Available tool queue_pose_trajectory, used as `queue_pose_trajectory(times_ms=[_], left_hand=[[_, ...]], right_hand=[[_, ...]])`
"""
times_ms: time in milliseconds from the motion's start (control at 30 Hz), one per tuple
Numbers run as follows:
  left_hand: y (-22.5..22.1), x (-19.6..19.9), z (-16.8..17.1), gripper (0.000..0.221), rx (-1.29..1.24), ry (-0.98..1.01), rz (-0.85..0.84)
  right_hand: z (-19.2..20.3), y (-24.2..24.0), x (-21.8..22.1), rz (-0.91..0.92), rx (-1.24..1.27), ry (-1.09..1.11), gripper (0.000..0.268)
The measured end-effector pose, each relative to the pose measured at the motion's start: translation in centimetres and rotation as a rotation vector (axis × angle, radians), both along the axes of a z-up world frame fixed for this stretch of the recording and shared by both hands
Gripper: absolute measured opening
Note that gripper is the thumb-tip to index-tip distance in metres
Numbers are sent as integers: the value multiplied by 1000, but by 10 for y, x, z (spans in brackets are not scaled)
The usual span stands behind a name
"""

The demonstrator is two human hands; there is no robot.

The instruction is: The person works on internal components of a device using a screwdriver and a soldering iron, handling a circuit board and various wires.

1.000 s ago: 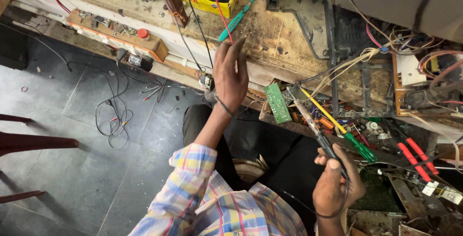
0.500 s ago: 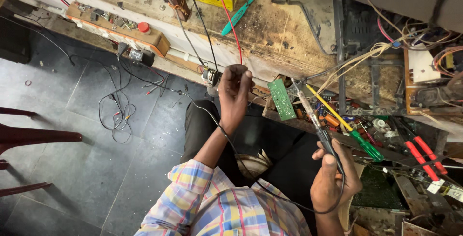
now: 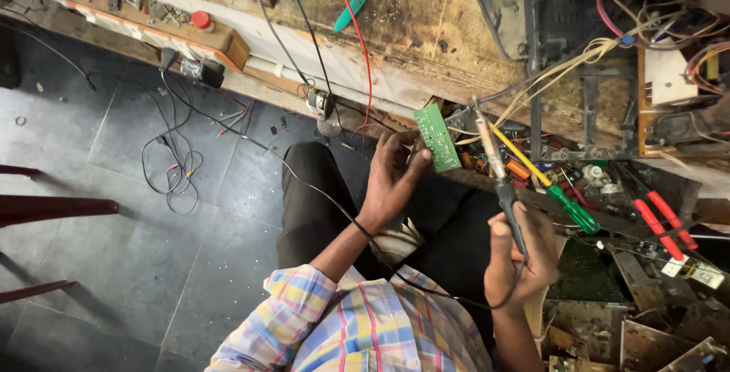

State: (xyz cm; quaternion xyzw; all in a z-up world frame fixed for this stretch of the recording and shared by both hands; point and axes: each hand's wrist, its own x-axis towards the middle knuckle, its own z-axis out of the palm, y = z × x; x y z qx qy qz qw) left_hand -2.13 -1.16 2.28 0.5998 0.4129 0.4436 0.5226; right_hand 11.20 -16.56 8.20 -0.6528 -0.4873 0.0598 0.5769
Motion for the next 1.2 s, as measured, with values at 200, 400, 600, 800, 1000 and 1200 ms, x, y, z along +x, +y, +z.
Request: queue_pose_trajectory(times_ms=[200,400,600,800,1000,1200], left_hand=[[5,6,9,31,36,-82,-18],[5,4,7,15,-215,-292,-89],[2,4,22,12,-347,-548,-167],[0,-3,49,17,-364,-541,-194],[-5,-5,70,22,-332,-628,-284],[-16,-1,75,23,-159,-573,-279]], right_hand=[[-7,8,-3,-18,71,-111,28],[-9,15,5,143,202,-73,25],[11,30,6,206,24,-350,37],[19,59,1,304,131,-514,61],[27,60,-3,240,145,-409,51],[31,53,-2,194,79,-199,41]])
